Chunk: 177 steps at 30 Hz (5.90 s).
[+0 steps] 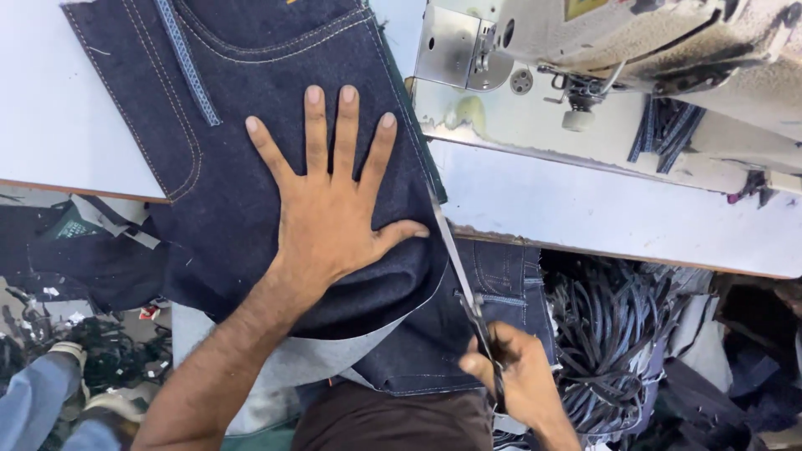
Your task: The person uses a pair of large shears to trim the edges of dark denim fabric pieces on a white worktable. They repeatedly cut along the seams, flip the fabric, and move the pieces around the workspace next to a sewing machine.
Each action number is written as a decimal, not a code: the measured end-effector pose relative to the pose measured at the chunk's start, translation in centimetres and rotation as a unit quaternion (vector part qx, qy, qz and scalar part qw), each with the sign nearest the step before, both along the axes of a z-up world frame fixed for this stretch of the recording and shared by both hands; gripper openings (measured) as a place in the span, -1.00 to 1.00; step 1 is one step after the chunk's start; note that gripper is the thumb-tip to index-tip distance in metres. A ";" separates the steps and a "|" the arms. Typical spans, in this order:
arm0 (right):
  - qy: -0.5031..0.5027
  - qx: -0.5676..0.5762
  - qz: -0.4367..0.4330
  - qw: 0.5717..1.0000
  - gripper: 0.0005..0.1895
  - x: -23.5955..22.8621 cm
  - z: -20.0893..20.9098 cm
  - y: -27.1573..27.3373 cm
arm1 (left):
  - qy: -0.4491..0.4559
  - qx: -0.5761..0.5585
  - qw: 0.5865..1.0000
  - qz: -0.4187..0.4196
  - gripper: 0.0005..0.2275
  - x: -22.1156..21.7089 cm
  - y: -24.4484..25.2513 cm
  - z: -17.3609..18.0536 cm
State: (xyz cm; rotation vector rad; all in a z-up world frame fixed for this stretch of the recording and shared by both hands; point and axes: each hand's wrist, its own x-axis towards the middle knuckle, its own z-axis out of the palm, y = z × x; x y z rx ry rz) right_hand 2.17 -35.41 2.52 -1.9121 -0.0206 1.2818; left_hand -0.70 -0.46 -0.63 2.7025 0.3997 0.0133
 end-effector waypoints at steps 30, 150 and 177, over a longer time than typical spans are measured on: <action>-0.075 -0.097 -0.033 0.992 -0.56 -0.4 -1.2 2.7 | -0.026 0.010 1.000 0.011 0.14 -0.6 -0.9 -0.3; -0.094 -0.007 -0.090 0.992 -0.56 1.3 -3.2 8.8 | -0.090 0.001 0.992 -0.089 -0.21 2.7 1.5 -1.5; -0.135 -0.050 0.092 0.985 -0.66 15.2 1.3 1.3 | -0.087 -0.001 0.989 -0.123 0.34 2.2 11.7 0.6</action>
